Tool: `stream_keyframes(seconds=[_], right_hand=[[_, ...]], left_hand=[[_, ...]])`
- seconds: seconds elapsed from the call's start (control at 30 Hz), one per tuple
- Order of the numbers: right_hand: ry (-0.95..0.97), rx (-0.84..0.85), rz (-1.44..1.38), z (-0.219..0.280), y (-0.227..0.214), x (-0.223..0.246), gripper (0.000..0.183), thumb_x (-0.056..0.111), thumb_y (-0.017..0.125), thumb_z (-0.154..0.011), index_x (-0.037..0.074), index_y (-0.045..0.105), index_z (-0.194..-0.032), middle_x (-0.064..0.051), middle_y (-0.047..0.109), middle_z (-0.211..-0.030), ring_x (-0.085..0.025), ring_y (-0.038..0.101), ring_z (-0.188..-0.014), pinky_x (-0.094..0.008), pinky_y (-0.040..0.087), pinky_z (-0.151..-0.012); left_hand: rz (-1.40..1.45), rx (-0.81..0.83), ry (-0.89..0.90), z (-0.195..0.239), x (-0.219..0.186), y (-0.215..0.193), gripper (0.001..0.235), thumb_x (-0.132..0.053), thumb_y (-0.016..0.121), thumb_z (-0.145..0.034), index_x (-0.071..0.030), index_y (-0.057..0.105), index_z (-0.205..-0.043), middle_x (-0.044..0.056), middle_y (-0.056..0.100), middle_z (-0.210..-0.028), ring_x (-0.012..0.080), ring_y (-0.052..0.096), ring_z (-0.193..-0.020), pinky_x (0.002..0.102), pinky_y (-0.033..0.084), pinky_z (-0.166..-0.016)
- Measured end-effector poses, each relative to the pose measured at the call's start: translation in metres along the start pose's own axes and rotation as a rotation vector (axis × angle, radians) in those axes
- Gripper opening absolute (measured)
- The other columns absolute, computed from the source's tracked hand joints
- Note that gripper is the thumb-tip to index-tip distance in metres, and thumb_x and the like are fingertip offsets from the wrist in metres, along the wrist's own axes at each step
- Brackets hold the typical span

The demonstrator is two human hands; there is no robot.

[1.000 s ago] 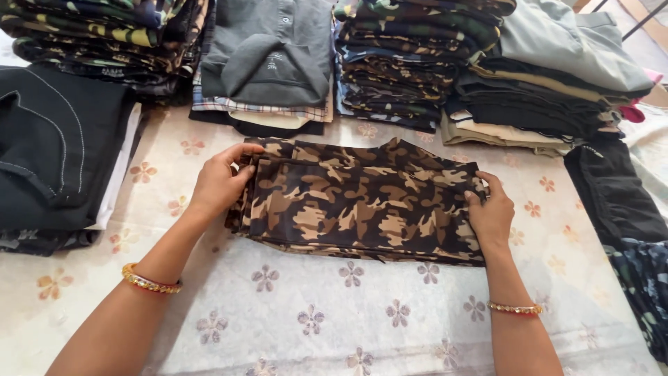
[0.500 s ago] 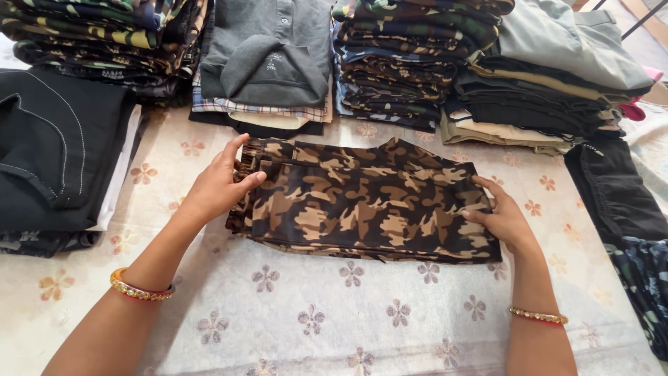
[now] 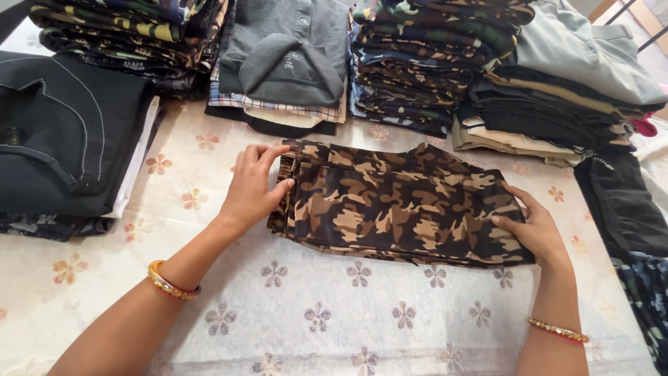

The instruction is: Fold various items of clothing from a stack.

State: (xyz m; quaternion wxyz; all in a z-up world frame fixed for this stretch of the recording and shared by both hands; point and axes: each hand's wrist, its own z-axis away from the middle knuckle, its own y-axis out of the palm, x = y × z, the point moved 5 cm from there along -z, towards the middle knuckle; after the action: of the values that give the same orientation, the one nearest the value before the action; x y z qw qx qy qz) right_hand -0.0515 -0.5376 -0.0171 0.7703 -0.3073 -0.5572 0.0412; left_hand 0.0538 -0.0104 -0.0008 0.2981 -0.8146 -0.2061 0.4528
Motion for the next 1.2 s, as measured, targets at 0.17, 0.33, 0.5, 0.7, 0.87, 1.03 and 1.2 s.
stream_keyframes(seconds=[0.17, 0.33, 0.5, 0.7, 0.87, 1.03, 1.2], right_hand=[[-0.466, -0.137, 0.206, 0.031, 0.024, 0.069, 0.067, 0.003, 0.082, -0.077, 0.012, 0.064, -0.141, -0.009, 0.074, -0.113, -0.015, 0.069, -0.096, -0.028, 0.054, -0.085], [-0.408, -0.067, 0.261, 0.067, 0.11, 0.148, 0.051, 0.005, 0.074, -0.086, 0.018, 0.069, -0.135, -0.009, 0.077, -0.109, -0.017, 0.073, -0.077, -0.03, 0.061, -0.067], [-0.618, 0.086, 0.203, 0.113, 0.199, 0.208, 0.047, 0.002, 0.068, -0.089, 0.014, 0.065, -0.135, -0.011, 0.076, -0.117, -0.017, 0.075, -0.072, -0.027, 0.064, -0.064], [-0.773, 0.416, 0.13, 0.153, 0.249, 0.217, 0.065, 0.004, 0.073, -0.087, 0.012, 0.049, -0.146, -0.01, 0.074, -0.12, -0.017, 0.073, -0.074, -0.028, 0.059, -0.065], [-1.025, 0.036, 0.078, 0.117, 0.226, 0.182, 0.038, 0.001, 0.072, -0.092, 0.008, 0.069, -0.13, -0.008, 0.078, -0.107, -0.014, 0.074, -0.093, -0.026, 0.059, -0.078], [-0.765, -0.02, -0.019, 0.084, 0.211, 0.169, 0.034, 0.0, 0.071, -0.091, 0.007, 0.071, -0.124, -0.005, 0.078, -0.098, -0.011, 0.068, -0.08, -0.025, 0.055, -0.069], [-0.783, -0.021, -0.036, 0.081, 0.206, 0.168, 0.035, 0.0, 0.071, -0.091, 0.007, 0.07, -0.125, -0.005, 0.077, -0.1, -0.009, 0.069, -0.085, -0.023, 0.056, -0.072]], left_hand=[[0.082, -0.144, 0.313, 0.011, -0.058, -0.018, 0.036, -0.011, 0.069, -0.093, -0.011, 0.064, -0.129, 0.01, 0.059, -0.126, 0.0289, 0.06, -0.119, 0.038, 0.05, -0.103], [0.573, 0.258, -0.017, 0.01, -0.049, 0.02, 0.047, -0.019, 0.061, -0.099, -0.01, 0.052, -0.143, 0.008, 0.06, -0.122, 0.0167, 0.069, -0.097, 0.03, 0.058, -0.087], [0.932, 0.344, -0.192, 0.005, -0.011, 0.055, 0.06, -0.029, 0.053, -0.104, -0.013, 0.032, -0.158, 0.01, 0.059, -0.121, 0.015, 0.069, -0.102, 0.03, 0.059, -0.089], [1.049, 0.26, -0.297, 0.005, -0.008, 0.047, 0.069, -0.028, 0.053, -0.103, -0.025, 0.016, -0.161, 0.013, 0.059, -0.12, 0.014, 0.068, -0.103, 0.03, 0.06, -0.088], [0.602, 0.267, -0.1, 0.009, -0.032, 0.036, 0.066, -0.012, 0.073, -0.087, -0.024, 0.048, -0.147, 0.002, 0.056, -0.136, 0.0134, 0.06, -0.092, 0.028, 0.059, -0.079], [0.595, 0.433, -0.173, 0.016, -0.036, 0.05, 0.057, -0.006, 0.074, -0.087, -0.019, 0.063, -0.141, 0.003, 0.055, -0.135, 0.015, 0.059, -0.093, 0.025, 0.055, -0.086], [0.798, 0.412, -0.276, 0.005, -0.025, 0.036, 0.072, 0.01, 0.064, -0.076, -0.013, 0.058, -0.144, 0.0, 0.045, -0.15, 0.0146, 0.057, -0.125, 0.026, 0.05, -0.101]])
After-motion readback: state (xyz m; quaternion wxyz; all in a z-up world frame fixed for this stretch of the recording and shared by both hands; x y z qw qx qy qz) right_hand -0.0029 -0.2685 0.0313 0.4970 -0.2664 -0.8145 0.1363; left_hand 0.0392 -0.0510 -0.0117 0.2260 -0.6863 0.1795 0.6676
